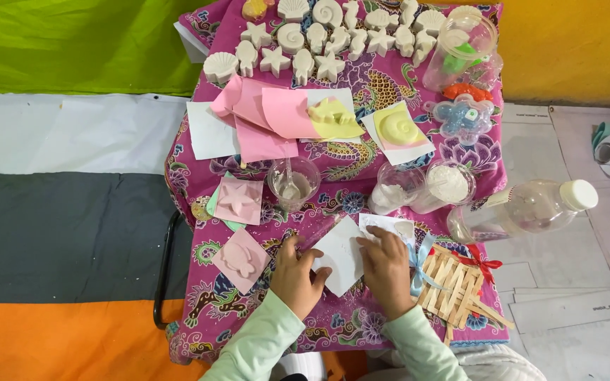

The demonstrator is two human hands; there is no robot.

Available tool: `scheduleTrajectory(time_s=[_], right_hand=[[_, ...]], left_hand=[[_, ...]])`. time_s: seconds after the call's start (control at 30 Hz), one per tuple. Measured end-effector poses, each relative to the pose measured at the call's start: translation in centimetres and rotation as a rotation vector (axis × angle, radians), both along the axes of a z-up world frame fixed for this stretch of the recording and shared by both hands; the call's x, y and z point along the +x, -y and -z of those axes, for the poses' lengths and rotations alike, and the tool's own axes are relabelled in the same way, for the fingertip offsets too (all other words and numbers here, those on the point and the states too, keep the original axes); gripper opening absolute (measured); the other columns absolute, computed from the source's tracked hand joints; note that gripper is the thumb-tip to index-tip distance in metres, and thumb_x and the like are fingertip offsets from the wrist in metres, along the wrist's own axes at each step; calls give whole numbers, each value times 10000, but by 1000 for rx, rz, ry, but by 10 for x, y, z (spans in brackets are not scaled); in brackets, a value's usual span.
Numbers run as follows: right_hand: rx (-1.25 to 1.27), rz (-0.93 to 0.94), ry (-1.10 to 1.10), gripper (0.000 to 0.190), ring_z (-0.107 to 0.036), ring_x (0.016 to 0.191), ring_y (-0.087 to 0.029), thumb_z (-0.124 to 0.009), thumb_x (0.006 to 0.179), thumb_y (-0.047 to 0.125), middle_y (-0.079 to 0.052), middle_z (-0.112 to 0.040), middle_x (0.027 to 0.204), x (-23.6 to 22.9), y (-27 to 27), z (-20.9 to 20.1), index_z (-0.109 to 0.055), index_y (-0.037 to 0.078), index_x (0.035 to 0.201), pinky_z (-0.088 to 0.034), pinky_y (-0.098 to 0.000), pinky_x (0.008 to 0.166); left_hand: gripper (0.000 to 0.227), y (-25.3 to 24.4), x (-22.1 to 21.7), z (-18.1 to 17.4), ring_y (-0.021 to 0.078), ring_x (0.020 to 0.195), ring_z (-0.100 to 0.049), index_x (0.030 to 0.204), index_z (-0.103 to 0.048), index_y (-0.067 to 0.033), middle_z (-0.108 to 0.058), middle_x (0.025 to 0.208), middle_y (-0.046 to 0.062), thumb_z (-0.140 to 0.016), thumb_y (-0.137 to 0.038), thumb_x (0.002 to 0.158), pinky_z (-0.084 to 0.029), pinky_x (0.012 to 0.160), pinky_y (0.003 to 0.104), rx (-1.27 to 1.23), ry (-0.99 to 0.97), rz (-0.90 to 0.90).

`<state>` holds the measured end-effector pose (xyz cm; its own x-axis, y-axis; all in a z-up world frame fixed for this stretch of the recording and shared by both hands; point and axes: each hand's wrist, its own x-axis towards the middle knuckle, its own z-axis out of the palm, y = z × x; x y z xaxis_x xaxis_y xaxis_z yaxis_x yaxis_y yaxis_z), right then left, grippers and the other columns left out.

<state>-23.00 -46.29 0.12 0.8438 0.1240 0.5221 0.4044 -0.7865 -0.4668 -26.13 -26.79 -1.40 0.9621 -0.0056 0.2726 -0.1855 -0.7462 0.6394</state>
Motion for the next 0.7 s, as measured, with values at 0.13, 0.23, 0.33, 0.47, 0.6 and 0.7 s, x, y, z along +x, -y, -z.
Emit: scheduleTrajectory(time_s=[0.13, 0.23, 0.33, 0.47, 0.6, 0.7], right_hand=[[-313, -118, 69, 358, -518, 1356, -228, -642, 912, 257, -64, -594, 1430, -19, -14, -8, -687, 156, 1253, -257, -541, 1222], [-405, -218, 33, 475, -423, 1453, -218, -576, 973, 404, -47, -524, 1524, -26, -18, -6, -610, 172, 1387, -149, -551, 1249], [-408, -258, 5, 505, -409, 1465, -208, -572, 970, 399, -23, -531, 1518, -28, -18, -6, -583, 169, 1420, -170, -550, 1240], [-387, -275, 13, 505, -423, 1455, -194, -590, 968, 408, -29, -558, 1496, -27, -17, -4, -602, 146, 1400, -178, -532, 1246], [-406, -295, 12, 501, -417, 1458, -201, -587, 971, 409, -39, -548, 1504, -26, -15, -3, -603, 136, 1391, -172, -530, 1245], [-385, -285, 25, 500, -443, 1445, -200, -597, 968, 406, -33, -555, 1499, -26, -14, -3, -604, 140, 1391, -208, -530, 1240]], left_hand=[[294, 2, 3, 4, 395, 1140, -543, 981, -718, -90, -502, 1305, 176, -838, -224, 748, -521, 895, 467, 36, -13, 6], [320, 1, 4, 3, 384, 1128, -540, 996, -693, -73, -527, 1309, 158, -833, -184, 731, -499, 935, 476, 46, -4, 18], [422, -3, 6, 2, 353, 1066, -546, 1080, -627, -99, -582, 1244, 112, -826, -144, 711, -485, 928, 456, 23, 47, 26], [516, -7, 16, 20, 362, 1059, -596, 1230, -555, -59, -655, 1176, 141, -787, -219, 799, -490, 938, 457, 75, -33, 59], [494, -10, 35, 21, 357, 976, -679, 1250, -556, -54, -690, 1112, 162, -751, -312, 877, -542, 860, 458, 42, -203, 73], [421, -13, 49, 11, 285, 1007, -713, 1199, -655, -83, -727, 1157, 88, -743, -342, 879, -553, 881, 405, 27, -416, 84]])
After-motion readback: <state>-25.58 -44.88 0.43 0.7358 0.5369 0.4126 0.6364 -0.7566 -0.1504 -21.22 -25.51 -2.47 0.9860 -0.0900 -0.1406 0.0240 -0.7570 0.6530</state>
